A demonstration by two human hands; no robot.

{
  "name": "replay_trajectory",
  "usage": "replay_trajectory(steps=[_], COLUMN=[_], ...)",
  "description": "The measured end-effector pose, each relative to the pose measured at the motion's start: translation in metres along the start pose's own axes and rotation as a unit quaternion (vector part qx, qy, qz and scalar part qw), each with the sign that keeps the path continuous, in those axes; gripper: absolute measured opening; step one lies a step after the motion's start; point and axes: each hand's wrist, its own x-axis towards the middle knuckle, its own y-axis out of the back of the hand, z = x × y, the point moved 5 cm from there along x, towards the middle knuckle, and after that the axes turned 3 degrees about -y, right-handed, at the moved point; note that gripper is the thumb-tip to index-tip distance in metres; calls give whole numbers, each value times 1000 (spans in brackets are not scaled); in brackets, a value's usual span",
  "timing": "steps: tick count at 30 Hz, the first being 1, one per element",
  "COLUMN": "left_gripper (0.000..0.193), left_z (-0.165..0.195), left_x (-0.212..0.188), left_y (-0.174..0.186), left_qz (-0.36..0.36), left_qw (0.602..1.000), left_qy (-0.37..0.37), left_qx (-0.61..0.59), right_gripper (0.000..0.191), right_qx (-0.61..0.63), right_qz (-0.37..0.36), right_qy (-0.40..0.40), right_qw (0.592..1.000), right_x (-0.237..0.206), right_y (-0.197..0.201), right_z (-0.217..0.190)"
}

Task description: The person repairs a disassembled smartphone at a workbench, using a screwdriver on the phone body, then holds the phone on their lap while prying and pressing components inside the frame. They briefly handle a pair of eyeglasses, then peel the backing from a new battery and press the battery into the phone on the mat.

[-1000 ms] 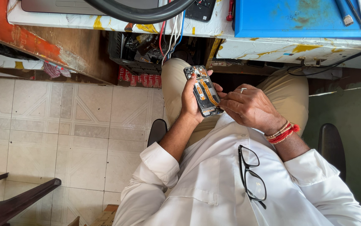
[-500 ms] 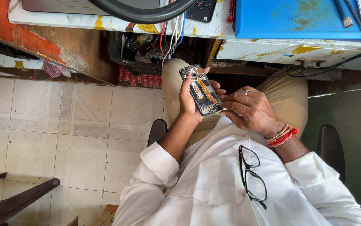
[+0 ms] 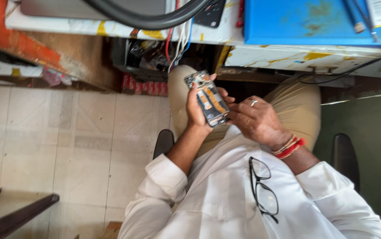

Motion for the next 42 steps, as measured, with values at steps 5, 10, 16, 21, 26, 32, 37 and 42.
replay_trajectory(steps=[5,10,16,21,26,32,37,42], left_gripper=[72,76,78,81,80,69,75,86], left_z=[1,7,-1,-12,-18,-35,-64,-77], left_x=[3,6,20,23,24,37,72,120], left_y=[-4,-23,-53,-71,-74,-94,-124,-158], left_qz=[-1,-32,-77,-116,-104,-165,-148,-163], left_qw=[1000,998,993,987,990,985,984,982], left_qy=[-20,-34,-35,-41,-27,-42,-93,-86], left_qx=[24,45,77,102,92,13,31,45], right_gripper=[21,26,30,27,29,50,83,81], right_qx=[-32,-49,-112,-148,-119,-20,-62,-61], right_qz=[3,53,64,73,75,152,161,131], right_qy=[29,45,44,29,4,-182,-267,-348], right_qw=[999,996,991,986,990,971,948,926], right_x=[-3,-5,-11,-22,-25,-29,-20,-6], right_y=[6,18,36,52,59,83,94,103], right_z=[3,4,6,2,8,23,44,105])
